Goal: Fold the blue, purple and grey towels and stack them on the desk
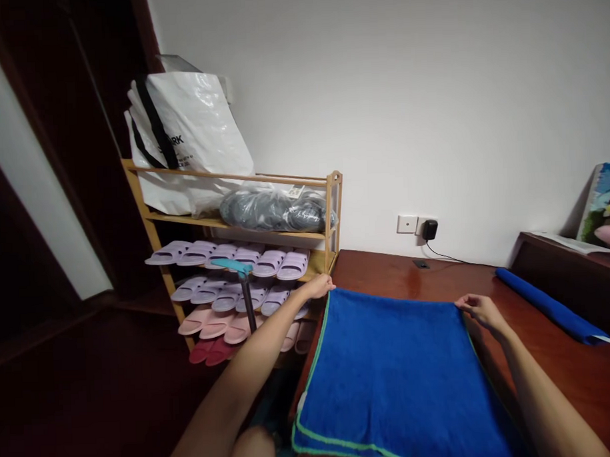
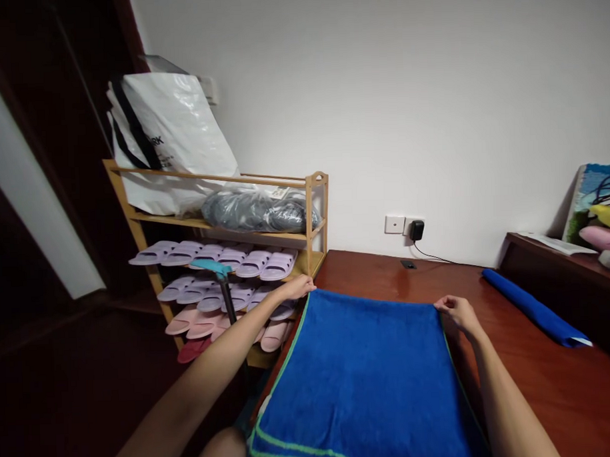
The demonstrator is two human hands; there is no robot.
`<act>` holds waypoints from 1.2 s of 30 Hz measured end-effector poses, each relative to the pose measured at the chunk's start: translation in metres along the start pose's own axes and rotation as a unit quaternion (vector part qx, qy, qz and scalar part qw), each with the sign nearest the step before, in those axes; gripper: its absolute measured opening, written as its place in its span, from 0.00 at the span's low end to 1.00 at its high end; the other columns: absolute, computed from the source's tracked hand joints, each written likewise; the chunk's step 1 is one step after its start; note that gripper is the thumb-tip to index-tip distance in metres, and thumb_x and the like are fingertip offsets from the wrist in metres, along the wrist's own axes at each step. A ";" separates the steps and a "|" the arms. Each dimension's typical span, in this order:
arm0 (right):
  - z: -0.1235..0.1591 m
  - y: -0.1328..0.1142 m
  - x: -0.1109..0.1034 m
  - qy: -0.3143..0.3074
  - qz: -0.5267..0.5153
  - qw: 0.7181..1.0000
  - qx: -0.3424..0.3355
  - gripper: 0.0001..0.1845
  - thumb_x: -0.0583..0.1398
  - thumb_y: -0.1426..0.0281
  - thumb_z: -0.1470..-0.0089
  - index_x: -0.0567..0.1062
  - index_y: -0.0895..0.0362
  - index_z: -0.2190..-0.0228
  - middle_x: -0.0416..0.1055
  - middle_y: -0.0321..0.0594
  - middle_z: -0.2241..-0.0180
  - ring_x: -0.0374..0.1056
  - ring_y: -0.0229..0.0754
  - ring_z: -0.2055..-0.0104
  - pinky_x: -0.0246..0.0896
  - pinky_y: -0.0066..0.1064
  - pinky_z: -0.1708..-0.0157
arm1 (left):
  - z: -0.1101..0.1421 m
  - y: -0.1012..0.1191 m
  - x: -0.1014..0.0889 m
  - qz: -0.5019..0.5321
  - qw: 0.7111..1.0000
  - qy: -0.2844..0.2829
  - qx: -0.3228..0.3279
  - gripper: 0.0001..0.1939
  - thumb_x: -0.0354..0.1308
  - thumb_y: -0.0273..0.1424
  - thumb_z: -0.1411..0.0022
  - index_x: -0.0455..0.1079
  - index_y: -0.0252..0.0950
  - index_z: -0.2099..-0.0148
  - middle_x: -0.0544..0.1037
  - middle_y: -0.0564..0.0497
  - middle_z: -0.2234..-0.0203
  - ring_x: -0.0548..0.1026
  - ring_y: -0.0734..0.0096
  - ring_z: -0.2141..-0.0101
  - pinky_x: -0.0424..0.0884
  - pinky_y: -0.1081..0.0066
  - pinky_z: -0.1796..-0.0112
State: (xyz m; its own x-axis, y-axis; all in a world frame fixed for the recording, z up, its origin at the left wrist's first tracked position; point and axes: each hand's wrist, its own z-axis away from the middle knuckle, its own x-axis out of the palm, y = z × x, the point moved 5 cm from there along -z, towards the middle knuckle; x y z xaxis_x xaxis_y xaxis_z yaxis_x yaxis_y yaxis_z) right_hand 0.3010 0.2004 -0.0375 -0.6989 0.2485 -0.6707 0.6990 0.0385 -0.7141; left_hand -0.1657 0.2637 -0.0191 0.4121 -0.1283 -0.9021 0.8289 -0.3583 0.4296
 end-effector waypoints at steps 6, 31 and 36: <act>0.003 -0.005 0.014 0.011 0.130 0.991 0.005 0.16 0.57 0.57 0.58 0.75 0.56 0.77 0.75 0.43 0.73 0.69 0.46 0.67 0.61 0.34 0.67 | 0.015 0.030 0.010 -0.081 0.996 0.025 0.001 0.16 0.55 0.34 0.34 0.65 0.34 0.47 0.69 0.44 0.51 0.71 0.60 0.55 0.70 0.57 0.57; 0.060 -0.035 0.062 -0.031 0.329 0.942 -0.062 0.41 0.42 0.48 0.43 0.52 0.65 0.39 0.40 0.48 0.35 0.31 0.45 0.33 0.26 0.43 0.36 | 0.052 0.067 0.050 -0.167 0.986 0.025 0.008 0.35 0.32 0.50 0.33 0.42 0.33 0.32 0.43 0.43 0.35 0.39 0.57 0.36 0.32 0.50 0.41; 0.111 -0.055 0.082 -0.035 0.327 0.943 -0.058 0.44 0.38 0.43 0.45 0.48 0.58 0.37 0.39 0.46 0.35 0.34 0.49 0.34 0.36 0.45 0.37 | 0.102 0.100 0.066 -0.151 0.987 0.008 0.058 0.37 0.28 0.53 0.34 0.39 0.34 0.31 0.39 0.48 0.34 0.37 0.62 0.36 0.36 0.56 0.40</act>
State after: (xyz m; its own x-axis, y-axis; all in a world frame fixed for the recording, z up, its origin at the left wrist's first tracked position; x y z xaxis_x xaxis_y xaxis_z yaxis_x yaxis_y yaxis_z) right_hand 0.1886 0.1117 -0.0754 -0.1191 0.1922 -0.9741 0.9927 0.0051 -0.1204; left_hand -0.0941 0.1247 -0.0395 0.1587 0.0149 -0.9872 0.8665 -0.4815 0.1321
